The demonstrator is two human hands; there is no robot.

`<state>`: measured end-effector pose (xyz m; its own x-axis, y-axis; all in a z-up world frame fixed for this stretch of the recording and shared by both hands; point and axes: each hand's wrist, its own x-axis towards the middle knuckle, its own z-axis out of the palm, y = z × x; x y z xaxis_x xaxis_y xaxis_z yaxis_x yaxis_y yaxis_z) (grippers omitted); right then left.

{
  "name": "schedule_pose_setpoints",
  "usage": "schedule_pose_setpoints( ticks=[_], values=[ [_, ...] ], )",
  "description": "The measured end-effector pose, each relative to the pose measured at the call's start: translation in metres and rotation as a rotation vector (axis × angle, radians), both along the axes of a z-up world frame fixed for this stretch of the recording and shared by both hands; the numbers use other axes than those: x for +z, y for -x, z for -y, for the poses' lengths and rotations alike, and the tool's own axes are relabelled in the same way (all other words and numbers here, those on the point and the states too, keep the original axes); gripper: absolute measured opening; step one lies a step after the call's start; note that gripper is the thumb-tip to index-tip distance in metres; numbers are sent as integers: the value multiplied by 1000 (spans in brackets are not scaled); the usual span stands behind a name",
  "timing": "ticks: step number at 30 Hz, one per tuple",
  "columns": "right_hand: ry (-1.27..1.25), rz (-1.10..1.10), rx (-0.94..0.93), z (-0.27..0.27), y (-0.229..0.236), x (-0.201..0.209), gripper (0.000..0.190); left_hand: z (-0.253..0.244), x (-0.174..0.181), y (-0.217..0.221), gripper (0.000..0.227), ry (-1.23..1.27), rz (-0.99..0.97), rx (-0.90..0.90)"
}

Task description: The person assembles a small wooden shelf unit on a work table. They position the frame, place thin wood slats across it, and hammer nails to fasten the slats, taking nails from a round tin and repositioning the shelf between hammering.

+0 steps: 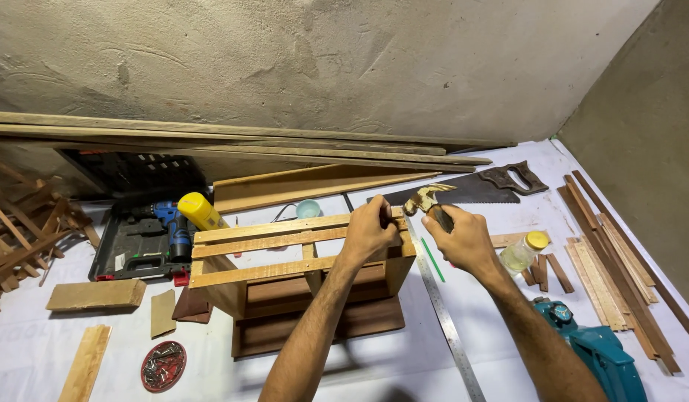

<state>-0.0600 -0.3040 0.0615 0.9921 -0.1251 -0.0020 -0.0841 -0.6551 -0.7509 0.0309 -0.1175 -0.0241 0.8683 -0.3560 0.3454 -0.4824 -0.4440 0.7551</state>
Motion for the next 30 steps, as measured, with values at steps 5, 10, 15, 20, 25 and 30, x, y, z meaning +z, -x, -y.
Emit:
schedule_pose_setpoints(
  ticks=[5, 10, 15, 20, 25, 30],
  values=[
    [30, 157, 21, 5, -5, -18, 28, 0, -7, -1, 13, 7, -10, -1],
    [85, 168, -2, 2, -3, -17, 32, 0, -3, 1, 16, -6, 78, 10],
    [157, 107, 52, 1, -3, -12, 33, 1, -13, -5, 12, -40, -3, 18],
    [113, 194, 32, 4, -7, -25, 33, 0, -7, 1, 11, -43, 65, 27],
    [140, 53, 29, -1, -5, -9, 34, 2, -15, -8, 9, -35, 15, 20],
    [133, -72, 25, -8, -1, 3, 34, 1, -15, -1, 10, -26, 98, 39]
  ],
)
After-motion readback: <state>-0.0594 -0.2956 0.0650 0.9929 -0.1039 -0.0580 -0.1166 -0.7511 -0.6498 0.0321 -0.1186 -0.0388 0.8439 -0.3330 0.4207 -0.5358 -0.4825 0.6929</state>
